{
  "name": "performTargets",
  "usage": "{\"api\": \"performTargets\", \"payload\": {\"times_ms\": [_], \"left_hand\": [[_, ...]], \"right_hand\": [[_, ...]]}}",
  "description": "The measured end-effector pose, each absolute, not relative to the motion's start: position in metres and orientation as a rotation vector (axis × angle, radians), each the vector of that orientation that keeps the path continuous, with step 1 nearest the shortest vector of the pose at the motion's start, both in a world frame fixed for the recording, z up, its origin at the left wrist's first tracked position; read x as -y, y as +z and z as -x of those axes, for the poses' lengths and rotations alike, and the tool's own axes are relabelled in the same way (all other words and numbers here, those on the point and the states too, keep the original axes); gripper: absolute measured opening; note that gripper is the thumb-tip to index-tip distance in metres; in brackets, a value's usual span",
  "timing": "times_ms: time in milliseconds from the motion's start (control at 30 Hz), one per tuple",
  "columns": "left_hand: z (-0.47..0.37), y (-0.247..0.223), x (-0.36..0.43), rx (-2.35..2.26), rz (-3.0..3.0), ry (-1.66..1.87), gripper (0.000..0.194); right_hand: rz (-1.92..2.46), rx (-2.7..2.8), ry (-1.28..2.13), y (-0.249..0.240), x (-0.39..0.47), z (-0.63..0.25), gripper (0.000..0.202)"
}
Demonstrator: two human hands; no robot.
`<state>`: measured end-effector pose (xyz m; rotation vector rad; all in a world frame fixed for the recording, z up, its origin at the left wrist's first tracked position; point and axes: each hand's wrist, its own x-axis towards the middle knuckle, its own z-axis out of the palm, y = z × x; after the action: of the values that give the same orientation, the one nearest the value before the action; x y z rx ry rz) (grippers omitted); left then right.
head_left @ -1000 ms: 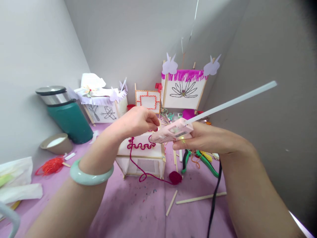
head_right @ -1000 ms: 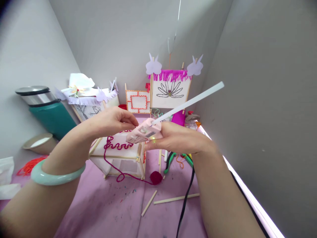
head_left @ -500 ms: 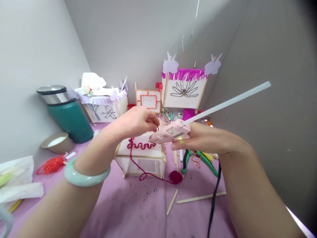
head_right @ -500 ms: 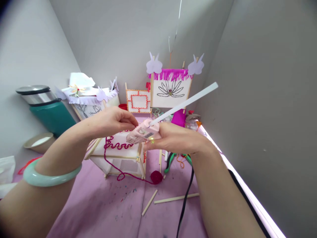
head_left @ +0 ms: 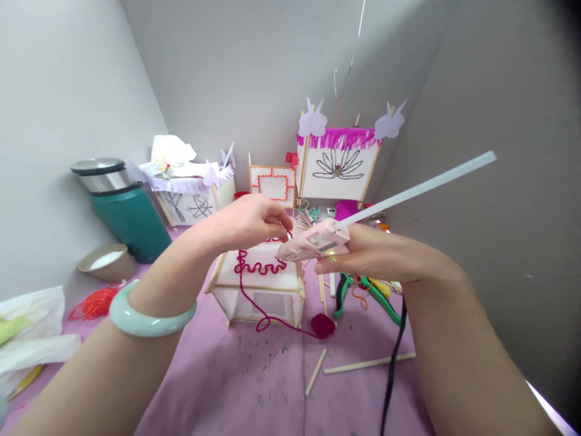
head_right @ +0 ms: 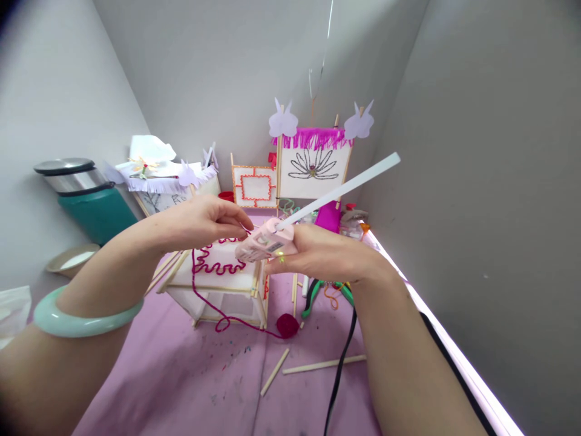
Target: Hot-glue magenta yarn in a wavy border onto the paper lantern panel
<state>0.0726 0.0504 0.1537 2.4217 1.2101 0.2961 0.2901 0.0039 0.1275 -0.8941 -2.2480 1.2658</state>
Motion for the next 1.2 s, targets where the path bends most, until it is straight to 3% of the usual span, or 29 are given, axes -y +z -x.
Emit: {"api": "performTargets", "payload": {"times_ms": [1200], "left_hand": [[-0.072,0.155,-0.049,-1.252,-2.597,0.093,0.023]], "right_hand": [[0.896,2.326,1.225,0.126,-0.004,-0.302,0.044]]}}
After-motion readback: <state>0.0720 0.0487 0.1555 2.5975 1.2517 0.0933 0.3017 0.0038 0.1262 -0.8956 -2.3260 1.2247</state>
